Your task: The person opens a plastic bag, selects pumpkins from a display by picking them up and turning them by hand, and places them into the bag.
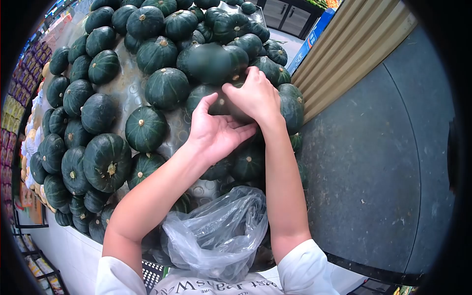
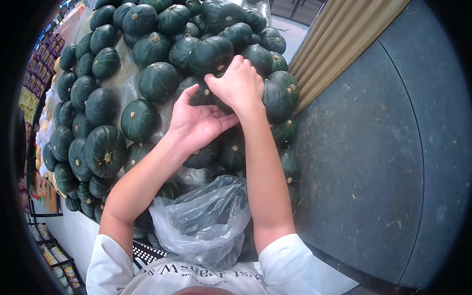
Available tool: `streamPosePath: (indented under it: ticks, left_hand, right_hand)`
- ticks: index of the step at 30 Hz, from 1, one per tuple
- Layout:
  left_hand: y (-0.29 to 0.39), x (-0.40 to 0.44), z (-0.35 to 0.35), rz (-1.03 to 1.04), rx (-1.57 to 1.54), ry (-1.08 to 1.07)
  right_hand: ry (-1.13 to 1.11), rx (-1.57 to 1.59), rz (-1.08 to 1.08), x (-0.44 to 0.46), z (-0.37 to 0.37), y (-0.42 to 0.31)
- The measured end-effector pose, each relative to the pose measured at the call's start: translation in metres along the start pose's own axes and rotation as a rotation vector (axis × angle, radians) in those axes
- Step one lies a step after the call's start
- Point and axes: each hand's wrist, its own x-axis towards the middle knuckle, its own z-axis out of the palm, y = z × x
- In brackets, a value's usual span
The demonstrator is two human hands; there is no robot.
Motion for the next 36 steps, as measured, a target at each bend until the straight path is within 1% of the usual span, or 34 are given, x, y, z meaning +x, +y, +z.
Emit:
streamPosePath:
  ticks: [2,5,8,12,14,16,19,22,25,28,29,32,36]
  left_hand:
    - [-0.003,-0.003,0.001,-0.009,0.033,-0.012]
    - [-0.006,0.000,-0.006,-0.012,0.116,-0.109]
    - [-0.008,-0.003,-0.001,-0.029,0.105,-0.039]
    - [-0.012,-0.007,0.006,-0.030,0.188,0.010]
    - [-0.011,-0.007,0.008,-0.024,0.237,0.008]
    - [-0.012,-0.008,0.006,-0.024,0.230,-0.034]
    - [-0.013,-0.008,0.006,-0.011,0.226,-0.045]
    - [-0.013,-0.011,0.010,0.037,0.222,-0.012]
    - [-0.010,-0.013,0.013,0.081,0.193,-0.018]
    - [-0.007,-0.012,0.009,0.107,0.167,-0.048]
    - [-0.006,-0.012,0.008,0.114,0.161,-0.059]
    - [-0.007,-0.015,0.007,0.178,0.216,-0.085]
    - [-0.010,-0.023,0.018,0.231,0.364,-0.073]
  right_hand:
    - [0.014,0.117,0.030,0.001,0.000,0.004]
    - [0.056,0.330,-0.010,0.005,0.000,0.013]
    - [0.061,0.530,-0.018,0.012,0.002,0.024]
    - [0.063,0.738,-0.024,0.014,-0.002,0.029]
    - [0.015,0.886,0.034,0.001,-0.023,0.018]
    - [-0.059,0.983,0.014,-0.004,-0.034,0.015]
    - [-0.084,0.993,-0.033,-0.006,-0.035,0.015]
    - [-0.087,0.994,-0.018,-0.008,-0.036,0.016]
    - [-0.058,0.875,0.051,-0.002,-0.028,0.023]
    - [-0.015,0.690,0.012,0.003,-0.017,0.026]
    - [-0.088,0.690,0.011,0.003,-0.016,0.028]
    - [-0.126,0.587,0.010,0.009,-0.015,0.034]
    - [-0.107,0.640,0.006,0.001,-0.020,0.028]
